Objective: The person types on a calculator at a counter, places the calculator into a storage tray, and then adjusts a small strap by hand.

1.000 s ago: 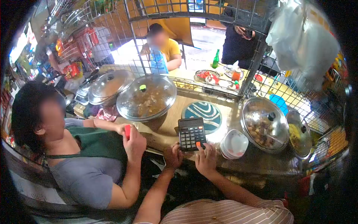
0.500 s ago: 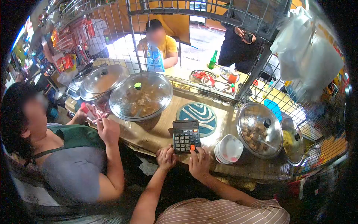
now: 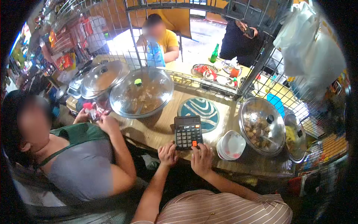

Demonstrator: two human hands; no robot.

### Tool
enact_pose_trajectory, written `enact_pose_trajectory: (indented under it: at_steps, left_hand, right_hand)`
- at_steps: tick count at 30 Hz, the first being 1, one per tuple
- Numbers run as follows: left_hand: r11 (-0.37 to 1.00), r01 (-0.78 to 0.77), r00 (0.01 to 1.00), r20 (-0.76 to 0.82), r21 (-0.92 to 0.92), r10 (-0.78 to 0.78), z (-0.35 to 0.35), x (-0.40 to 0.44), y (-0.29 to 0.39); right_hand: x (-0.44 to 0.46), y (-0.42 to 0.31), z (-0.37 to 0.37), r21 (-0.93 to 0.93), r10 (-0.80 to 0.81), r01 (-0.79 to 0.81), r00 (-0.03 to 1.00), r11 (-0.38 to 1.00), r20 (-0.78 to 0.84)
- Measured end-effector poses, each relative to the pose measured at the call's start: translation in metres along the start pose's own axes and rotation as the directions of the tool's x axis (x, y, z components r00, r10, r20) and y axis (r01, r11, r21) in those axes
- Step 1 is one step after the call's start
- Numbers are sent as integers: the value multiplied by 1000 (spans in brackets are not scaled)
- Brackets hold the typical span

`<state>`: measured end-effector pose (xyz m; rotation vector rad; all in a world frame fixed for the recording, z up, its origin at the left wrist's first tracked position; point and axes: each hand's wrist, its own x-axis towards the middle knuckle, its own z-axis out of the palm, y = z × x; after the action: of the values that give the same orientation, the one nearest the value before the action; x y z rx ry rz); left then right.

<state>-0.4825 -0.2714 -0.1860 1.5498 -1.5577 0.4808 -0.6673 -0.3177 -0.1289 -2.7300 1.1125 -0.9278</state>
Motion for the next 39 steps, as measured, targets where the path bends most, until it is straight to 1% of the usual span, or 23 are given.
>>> enact_pose_trajectory:
  at_steps: [3, 5, 7, 9, 13, 15, 17, 19, 20, 22, 23, 25, 27, 28, 29, 30, 31, 32, 33, 35, 36, 38, 39]
  left_hand:
    - [997, 34, 999, 20, 63, -35, 3, -7, -3]
    - [1000, -10, 999, -30, -8, 10, 1, -1, -1]
    - [1000, 7, 1000, -28, -21, -8, 0, -1, 2]
    - [997, 74, 997, 19, 1, -74, 0, 0, 3]
    - [998, 56, 998, 13, -16, -56, -4, 3, 3]
    - [999, 38, 999, 13, -25, -38, -2, 3, 1]
    - [1000, 31, 1000, 6, -3, -31, 0, 1, -1]
    - [999, 27, 1000, -6, 20, -27, 4, -3, -3]
    - [998, 57, 998, 25, 28, -58, 5, -7, -4]
    - [995, 91, 994, 52, 51, -94, 2, -6, -2]
    - [995, 86, 994, 61, 42, -88, 0, -6, -1]
    - [996, 73, 995, 61, 45, -76, -1, -1, -2]
    - [967, 253, 963, 107, -30, -249, -2, -2, 2]
    - [954, 297, 952, 86, -23, -295, -9, 13, 9]
    - [956, 295, 952, 91, -14, -292, -10, 23, 12]
    - [892, 450, 891, 82, -40, -446, -10, 31, 15]
    - [803, 592, 806, 76, -67, -588, -9, 39, 18]
    - [760, 641, 767, 53, -109, -639, -8, 48, 20]
    - [766, 636, 772, 58, -96, -633, -6, 53, 17]
    - [690, 721, 692, 84, -60, -717, -4, 60, 14]
    - [691, 721, 692, 88, -51, -716, -1, 56, 9]
    - [707, 703, 711, 52, -77, -701, 12, 44, -4]
    - [709, 702, 712, 54, -74, -700, 9, 48, 0]
  right_hand:
    - [-1, -2, 1, 42, -8, 8, 1000, 999, -2]
    - [1, -3, -2, 23, 18, -18, 1000, 1000, -25]
    - [-1, 0, 1, 57, 10, -8, 999, 998, -36]
    - [-1, 1, 2, 217, 145, -140, 989, 966, -5]
    - [0, 5, 5, 284, 149, -132, 988, 950, -40]
    - [3, 8, 8, 412, 272, -236, 962, 880, -30]
    - [6, 15, 15, 450, 271, -226, 962, 864, -38]
    - [18, 16, 14, 556, 348, -304, 937, 773, 28]
    - [23, 19, 17, 561, 343, -300, 939, 772, 29]
    - [31, 23, 27, 614, 409, -369, 909, 698, 81]
    - [33, 25, 30, 621, 398, -361, 913, 696, 84]
    - [42, 27, 34, 628, 359, -271, 933, 729, -14]
    - [44, 29, 37, 647, 373, -284, 928, 707, 0]
    - [44, 31, 38, 652, 354, -274, 935, 707, 8]
    - [43, 31, 39, 658, 340, -266, 940, 704, 17]
    - [43, 30, 37, 665, 348, -273, 937, 695, 21]
    - [44, 29, 32, 684, 336, -269, 941, 677, 38]
    - [44, 29, 30, 703, 322, -265, 945, 660, 53]
    - [41, 30, 34, 712, 332, -269, 942, 649, 53]
    - [35, 31, 42, 698, 311, -245, 950, 672, 34]
    - [31, 31, 47, 703, 317, -251, 948, 665, 38]
    - [26, 34, 57, 839, 315, -219, 947, 498, 60]
    - [26, 34, 57, 840, 318, -221, 946, 496, 61]
